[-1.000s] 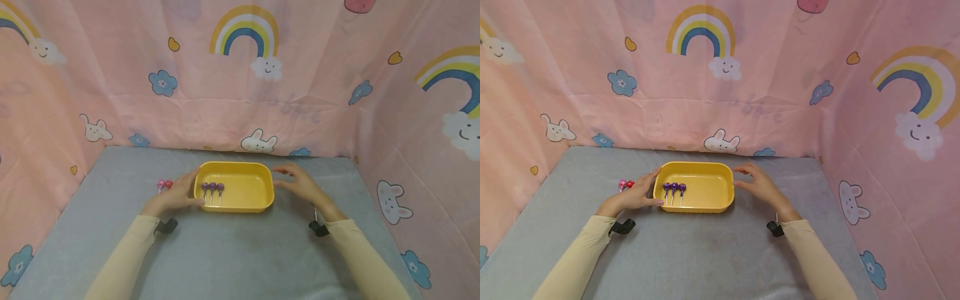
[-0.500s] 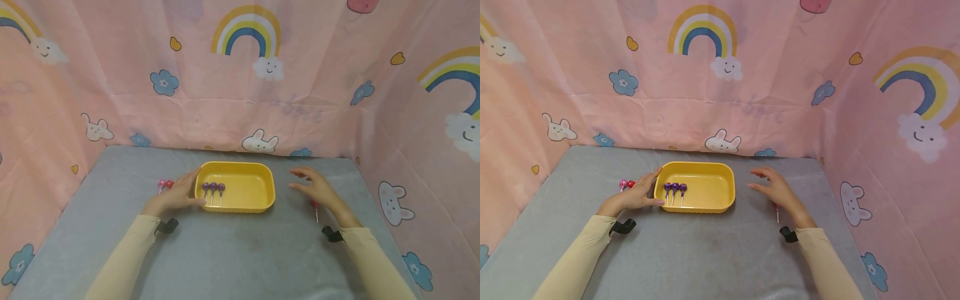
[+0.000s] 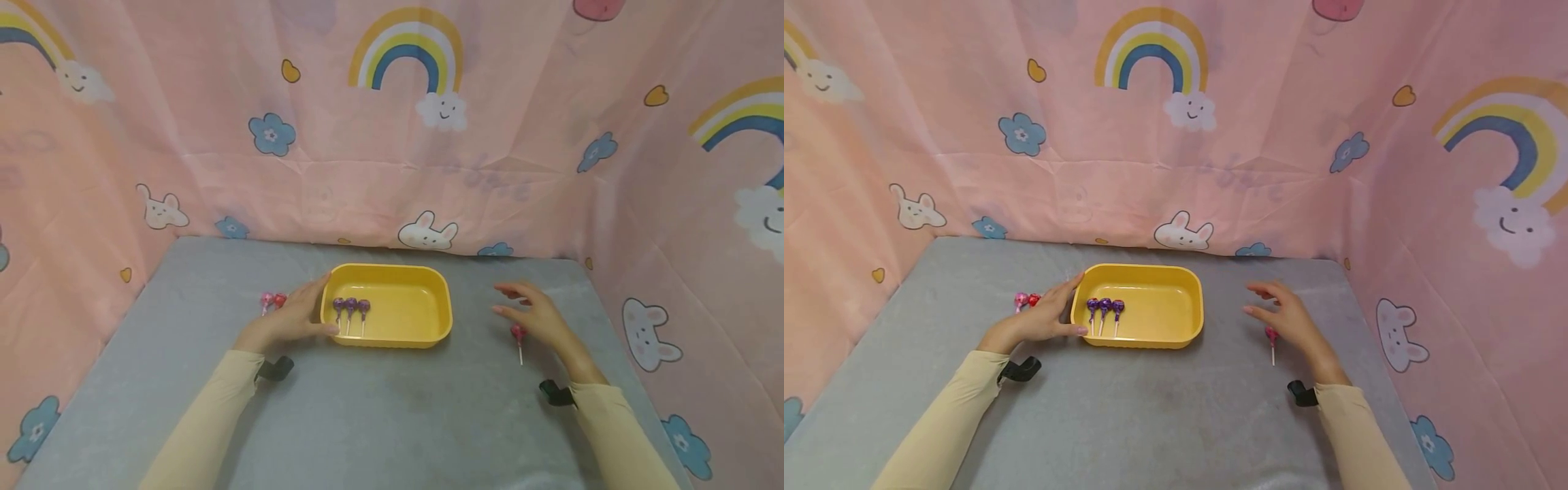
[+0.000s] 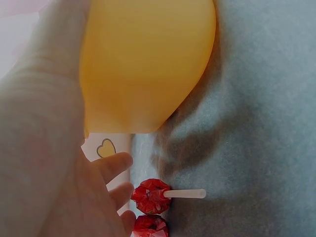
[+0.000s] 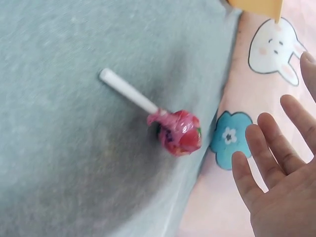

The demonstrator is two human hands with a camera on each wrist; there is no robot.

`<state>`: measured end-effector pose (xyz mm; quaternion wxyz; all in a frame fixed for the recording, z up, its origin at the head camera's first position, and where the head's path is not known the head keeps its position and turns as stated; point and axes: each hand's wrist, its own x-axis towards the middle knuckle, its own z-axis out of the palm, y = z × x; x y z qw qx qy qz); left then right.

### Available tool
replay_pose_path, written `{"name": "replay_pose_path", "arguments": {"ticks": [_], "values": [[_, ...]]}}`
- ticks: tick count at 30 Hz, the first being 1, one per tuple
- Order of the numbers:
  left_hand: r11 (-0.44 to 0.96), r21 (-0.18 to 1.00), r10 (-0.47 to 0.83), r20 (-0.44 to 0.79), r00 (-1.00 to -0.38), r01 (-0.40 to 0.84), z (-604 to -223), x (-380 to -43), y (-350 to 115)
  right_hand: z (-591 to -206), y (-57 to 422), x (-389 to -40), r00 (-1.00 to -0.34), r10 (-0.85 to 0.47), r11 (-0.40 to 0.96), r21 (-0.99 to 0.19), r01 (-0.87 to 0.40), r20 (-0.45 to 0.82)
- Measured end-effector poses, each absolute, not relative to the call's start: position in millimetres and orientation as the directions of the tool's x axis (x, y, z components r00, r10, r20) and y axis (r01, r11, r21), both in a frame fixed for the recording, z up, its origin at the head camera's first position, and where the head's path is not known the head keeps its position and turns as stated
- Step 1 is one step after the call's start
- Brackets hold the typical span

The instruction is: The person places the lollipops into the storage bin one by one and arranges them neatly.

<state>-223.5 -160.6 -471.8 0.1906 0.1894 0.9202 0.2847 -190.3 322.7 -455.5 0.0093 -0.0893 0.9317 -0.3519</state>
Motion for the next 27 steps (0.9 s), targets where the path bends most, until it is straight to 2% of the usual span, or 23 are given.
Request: {"name": "replay_pose_path", "arguments": {"ticks": [6,14,27], "values": [[0.771,0.592,0.452,-0.248,-0.857,0.235,-469,-222,-160,-459,332,-183,-0.982,-0.175,0.723,-0.667,-0.177,0.071],[0.758,0.588,0.482,-0.214,-0.85,0.282,-470,-223,-162,-467,346,-176,-0.989,-0.144,0.733,-0.668,-0.129,0.033],[0.76,0.594,0.471,-0.225,-0.853,0.263,-470,-223,-162,-478,362,-164,-0.993,-0.119,0.747,-0.659,-0.087,-0.004]]}}
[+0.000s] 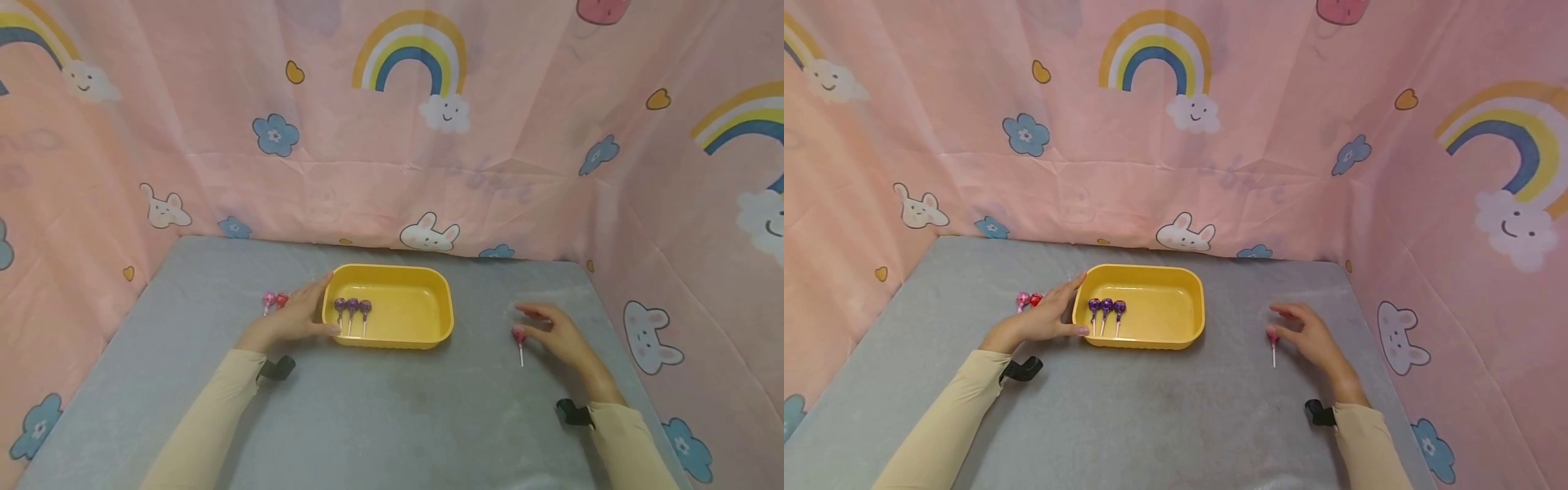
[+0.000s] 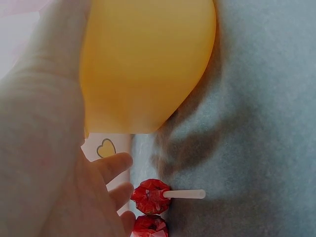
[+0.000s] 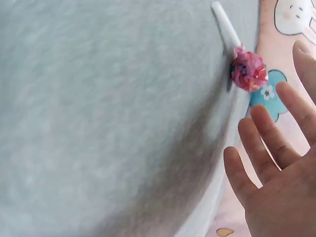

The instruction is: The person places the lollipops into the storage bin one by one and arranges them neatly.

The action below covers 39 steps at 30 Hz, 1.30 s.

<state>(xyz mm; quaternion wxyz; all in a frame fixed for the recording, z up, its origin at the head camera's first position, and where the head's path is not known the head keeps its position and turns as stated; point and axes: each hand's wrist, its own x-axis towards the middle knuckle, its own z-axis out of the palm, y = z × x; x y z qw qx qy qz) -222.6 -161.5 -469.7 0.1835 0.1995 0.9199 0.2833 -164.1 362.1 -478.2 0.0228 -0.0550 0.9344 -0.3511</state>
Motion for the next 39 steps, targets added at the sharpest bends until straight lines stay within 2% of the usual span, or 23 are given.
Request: {"name": "replay_pose_path", "arguments": {"ticks": [15,39], "values": [[0.767,0.585,0.466,-0.228,-0.855,0.262,-471,-223,-160,-490,376,-157,-0.993,-0.118,0.786,-0.612,-0.086,-0.011],[0.766,0.594,0.459,-0.239,-0.856,0.246,-466,-221,-160,-492,372,-156,-0.991,-0.108,0.746,-0.666,-0.029,-0.077]]}}
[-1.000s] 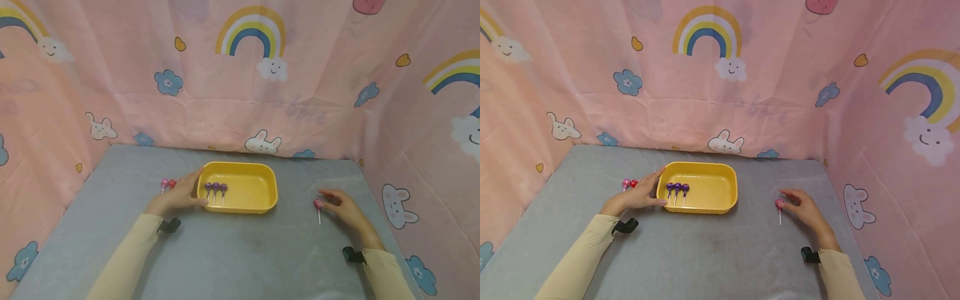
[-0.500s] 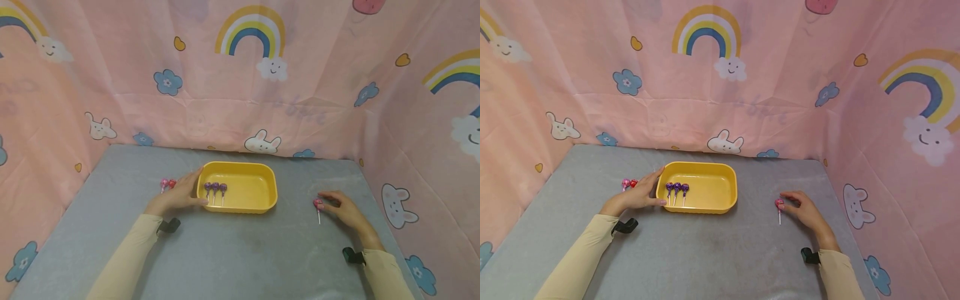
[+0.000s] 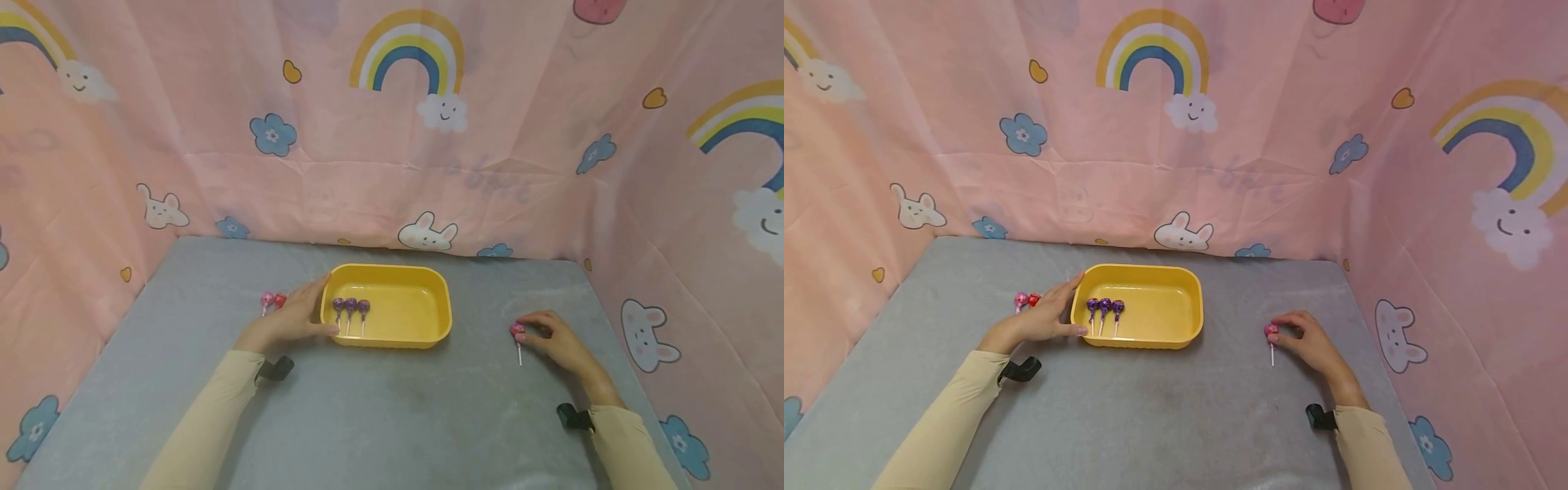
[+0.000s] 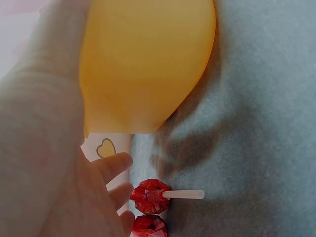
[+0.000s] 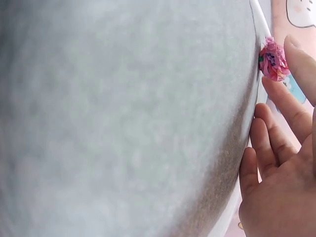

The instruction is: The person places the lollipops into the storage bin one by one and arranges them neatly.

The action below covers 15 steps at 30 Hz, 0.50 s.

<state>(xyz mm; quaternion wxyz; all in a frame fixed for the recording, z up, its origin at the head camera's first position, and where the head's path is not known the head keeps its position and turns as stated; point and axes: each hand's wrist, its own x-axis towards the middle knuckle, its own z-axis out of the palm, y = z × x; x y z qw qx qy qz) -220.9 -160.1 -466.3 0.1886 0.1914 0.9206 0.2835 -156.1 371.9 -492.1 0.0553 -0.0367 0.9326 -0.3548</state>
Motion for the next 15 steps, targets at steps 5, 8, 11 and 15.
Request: {"name": "replay_pose_path", "arguments": {"ticks": [5,8,11,15], "values": [[0.763,0.595,0.467,-0.234,-0.853,0.255,-465.9,-220.7,-160.8,-492.6,370.2,-157.5,-0.993,-0.101,0.754,-0.656,-0.032,-0.067],[0.761,0.595,0.47,-0.232,-0.852,0.258,-466.4,-221.0,-161.2,-491.5,368.7,-157.8,-0.993,-0.102,0.755,-0.654,-0.04,-0.057],[0.761,0.596,0.468,-0.235,-0.852,0.254,-466.7,-221.2,-161.3,-490.7,368.0,-158.1,-0.993,-0.106,0.752,-0.657,-0.046,-0.052],[0.763,0.597,0.465,-0.238,-0.852,0.25,-467.3,-221.6,-161.2,-490.5,367.2,-158.7,-0.994,-0.099,0.757,-0.653,-0.042,-0.052]]}}
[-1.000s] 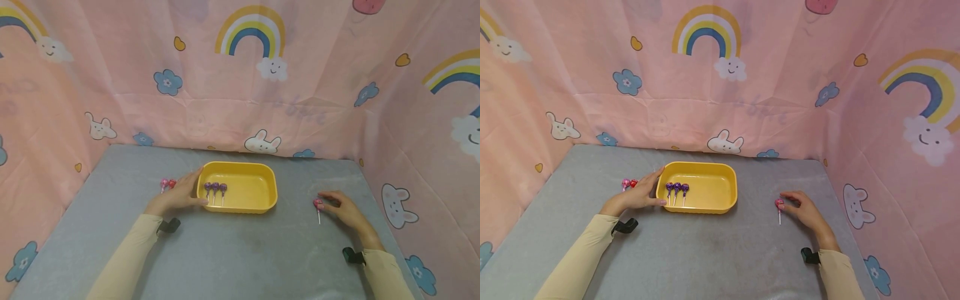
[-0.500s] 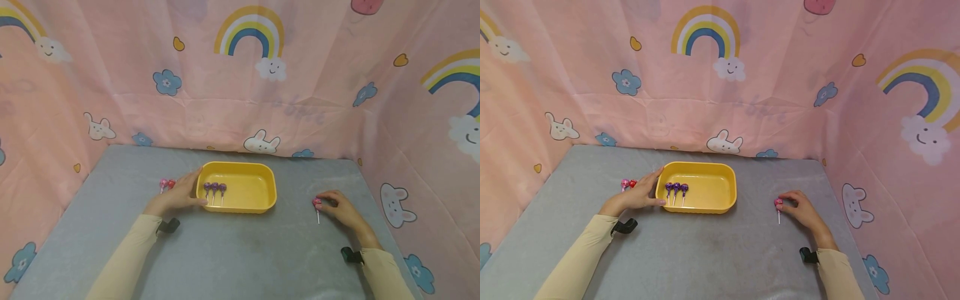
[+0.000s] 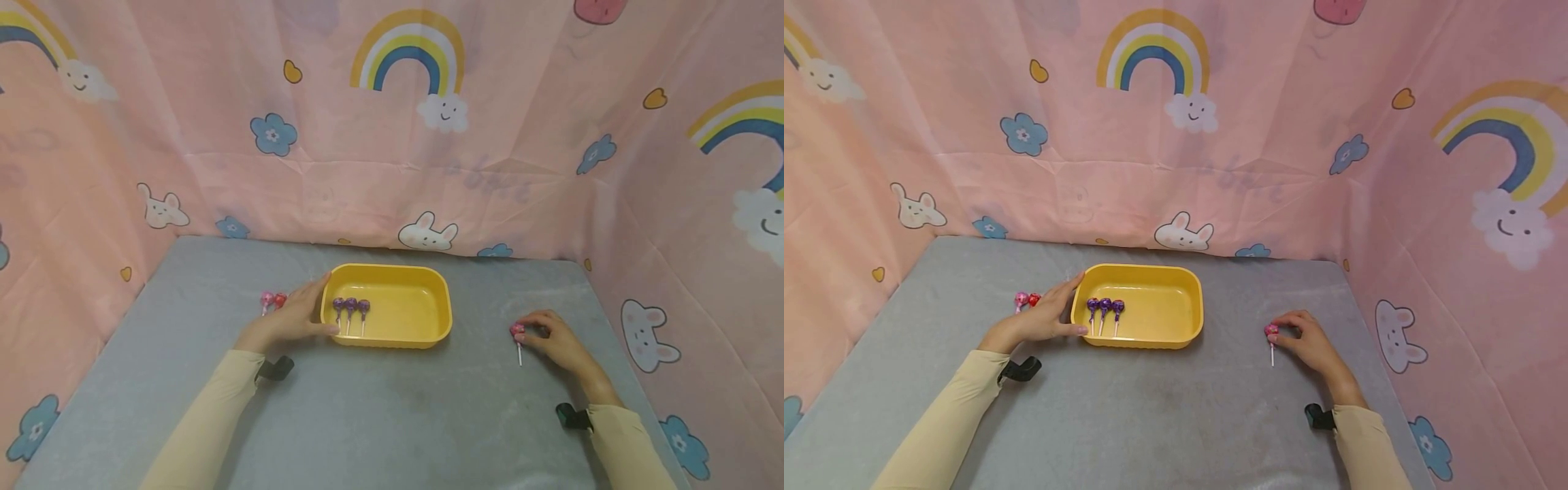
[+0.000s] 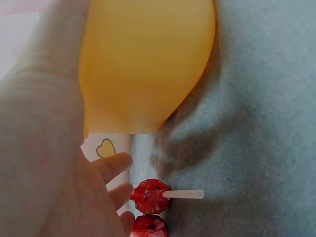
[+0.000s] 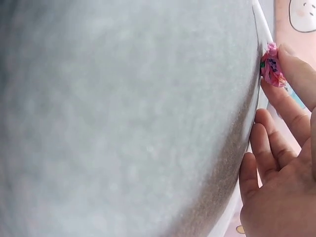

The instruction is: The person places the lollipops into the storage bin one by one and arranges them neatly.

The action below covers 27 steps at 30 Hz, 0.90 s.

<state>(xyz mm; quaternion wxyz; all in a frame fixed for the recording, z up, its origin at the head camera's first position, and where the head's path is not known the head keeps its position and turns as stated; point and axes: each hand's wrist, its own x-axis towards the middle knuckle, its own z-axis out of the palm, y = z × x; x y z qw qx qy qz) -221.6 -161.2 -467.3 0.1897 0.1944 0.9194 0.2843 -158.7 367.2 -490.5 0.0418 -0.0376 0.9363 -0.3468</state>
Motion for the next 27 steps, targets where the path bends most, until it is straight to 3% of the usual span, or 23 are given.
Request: {"name": "replay_pose_path", "arguments": {"ticks": [27], "values": [[0.761,0.6,0.466,-0.239,-0.852,0.247,-470.5,-222.6,-161.6,-486.0,368.4,-162.8,-0.993,-0.112,0.796,-0.602,-0.067,-0.037]]}}
